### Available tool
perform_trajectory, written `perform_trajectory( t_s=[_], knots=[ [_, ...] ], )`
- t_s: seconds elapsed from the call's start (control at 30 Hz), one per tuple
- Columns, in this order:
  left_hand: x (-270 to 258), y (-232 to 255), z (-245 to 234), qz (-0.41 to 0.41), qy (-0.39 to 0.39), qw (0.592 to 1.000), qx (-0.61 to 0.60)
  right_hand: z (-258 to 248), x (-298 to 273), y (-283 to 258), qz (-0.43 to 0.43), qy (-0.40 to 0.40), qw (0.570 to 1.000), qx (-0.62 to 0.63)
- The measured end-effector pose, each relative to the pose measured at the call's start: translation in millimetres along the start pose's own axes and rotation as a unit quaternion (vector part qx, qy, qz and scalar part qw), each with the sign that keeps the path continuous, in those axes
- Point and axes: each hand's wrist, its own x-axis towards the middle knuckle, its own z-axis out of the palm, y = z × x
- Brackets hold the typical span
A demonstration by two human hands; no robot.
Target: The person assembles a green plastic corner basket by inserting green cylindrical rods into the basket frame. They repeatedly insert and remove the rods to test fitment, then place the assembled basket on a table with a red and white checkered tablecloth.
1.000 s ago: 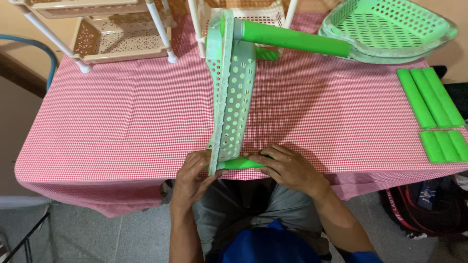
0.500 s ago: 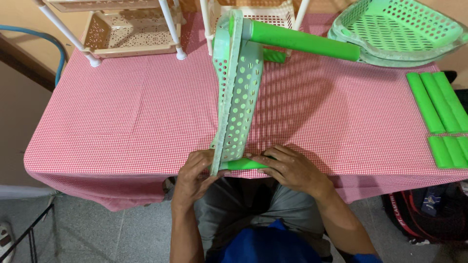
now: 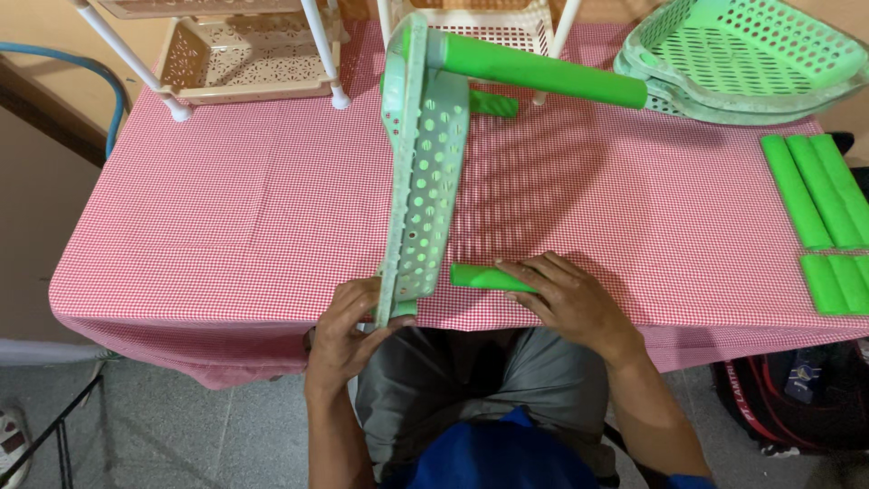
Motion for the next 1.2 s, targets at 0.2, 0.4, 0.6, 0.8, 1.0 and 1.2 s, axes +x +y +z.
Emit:
perform_trajectory(
  t_s=[0.2, 0.4, 0.6, 0.8, 1.0, 1.2],
  knots=[
    [2.7, 3.4, 6.7, -0.025, -0.027, 0.999, 0.004, -6.6, -0.1, -1.2, 0.01, 0.029, 0.999, 0.015],
    [2.2, -0.8, 13.8, -0.028, -0.013, 0.999, 0.039, -7.7, -1.1, -0.2, 0.02, 0.026, 0.999, 0.026],
    [0.3, -1.5, 15.2, -0.054, -0.041, 0.996, 0.057, -4.5, -5.5, 6.9, 0.026, 0.034, 0.999, 0.005],
    [0.2, 2.8, 18.9, -0.067, -0.041, 0.994, 0.078, 0.6, -10.3, 11.5, 0.037, 0.024, 0.999, 0.007],
    [3.8, 7.8, 19.0, -0.059, -0.039, 0.991, 0.115, -1.7, -12.1, 11.7, 0.03, 0.035, 0.999, 0.005],
    [4.5, 11.7, 17.9, -0.072, -0.034, 0.988, 0.133, -3.3, -14.3, 9.2, 0.031, 0.04, 0.999, 0.011]
  ],
)
